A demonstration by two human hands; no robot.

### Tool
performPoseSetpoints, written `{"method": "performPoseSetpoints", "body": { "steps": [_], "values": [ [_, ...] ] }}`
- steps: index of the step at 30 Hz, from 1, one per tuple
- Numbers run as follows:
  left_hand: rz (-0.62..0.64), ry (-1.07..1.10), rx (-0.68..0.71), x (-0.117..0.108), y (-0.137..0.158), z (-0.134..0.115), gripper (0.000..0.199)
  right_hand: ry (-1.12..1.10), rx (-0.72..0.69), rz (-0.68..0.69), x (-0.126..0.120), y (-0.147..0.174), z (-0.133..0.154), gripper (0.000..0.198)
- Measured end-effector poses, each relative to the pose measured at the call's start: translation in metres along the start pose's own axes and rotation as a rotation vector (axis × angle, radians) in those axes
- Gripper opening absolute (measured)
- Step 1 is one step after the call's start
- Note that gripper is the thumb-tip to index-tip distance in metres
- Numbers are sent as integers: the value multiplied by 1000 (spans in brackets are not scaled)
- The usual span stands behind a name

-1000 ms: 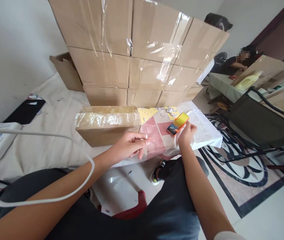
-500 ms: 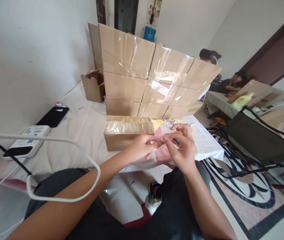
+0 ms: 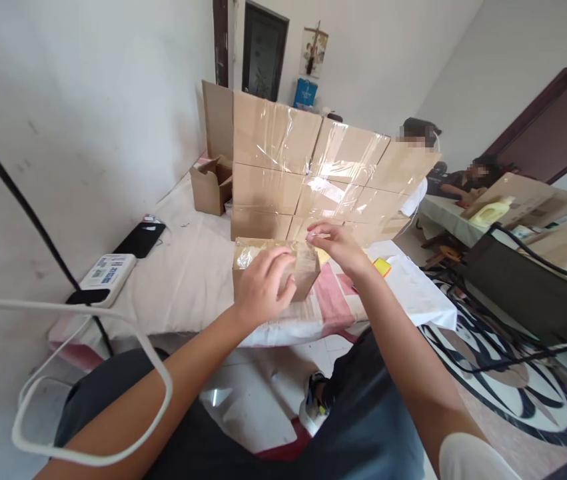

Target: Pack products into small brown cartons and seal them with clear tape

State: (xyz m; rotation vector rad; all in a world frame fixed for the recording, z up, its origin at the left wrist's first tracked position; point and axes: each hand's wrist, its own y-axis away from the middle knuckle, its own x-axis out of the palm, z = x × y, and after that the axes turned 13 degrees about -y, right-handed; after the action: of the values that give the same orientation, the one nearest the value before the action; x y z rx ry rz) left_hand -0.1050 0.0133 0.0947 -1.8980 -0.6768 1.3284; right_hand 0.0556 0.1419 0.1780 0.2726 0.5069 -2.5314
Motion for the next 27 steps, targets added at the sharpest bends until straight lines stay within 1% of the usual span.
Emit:
{"method": "performPoseSetpoints", "body": {
  "steps": [1,2,3,5,7,8,9,11,12,13,14,16,17,19,20,21,23,25,27],
  "values": [
    [36,-42,65,3,1,3,38,63,23,16,6,-9,-12,22],
    [97,-85,108,6,3,4,42,137,49,28,11,-17,-24,19],
    [168,-122,127,10,5,5,45,208,76,39,16,-24,-34,17],
    [289,-162,111,17,8,6,48,319,124,42,23,-34,-51,12],
    [360,-165,83,22,9,6,49,384,161,14,25,-42,-63,12],
    [379,-162,73,24,9,6,50,419,181,-19,25,-45,-67,18],
    [391,-158,67,24,9,6,50,454,207,-69,23,-47,-71,29],
    [401,-156,68,24,8,6,50,456,253,-169,16,-50,-78,60],
    [402,-157,72,23,7,6,49,422,265,-190,11,-49,-81,70],
    [400,-159,75,23,6,6,48,370,268,-179,6,-45,-84,75],
    [395,-162,79,22,6,6,47,313,264,-136,0,-38,-88,73],
    [385,-173,91,23,5,8,45,166,226,17,-9,-15,-97,68],
    [378,-182,92,23,4,10,44,95,205,98,-12,0,-102,71],
    [379,-196,103,25,3,16,45,-144,133,241,-14,31,-114,92],
    [389,-199,123,25,3,21,46,-202,118,282,-11,46,-119,105],
    [401,-200,154,25,2,26,47,-214,103,277,-7,57,-124,117],
    [414,-216,253,25,1,35,46,-132,44,185,5,73,-132,135],
    [352,-273,329,25,1,40,44,-76,-32,35,15,80,-137,140],
    [216,-339,349,24,3,39,43,-129,-73,-103,16,84,-135,134]
  ]
}}
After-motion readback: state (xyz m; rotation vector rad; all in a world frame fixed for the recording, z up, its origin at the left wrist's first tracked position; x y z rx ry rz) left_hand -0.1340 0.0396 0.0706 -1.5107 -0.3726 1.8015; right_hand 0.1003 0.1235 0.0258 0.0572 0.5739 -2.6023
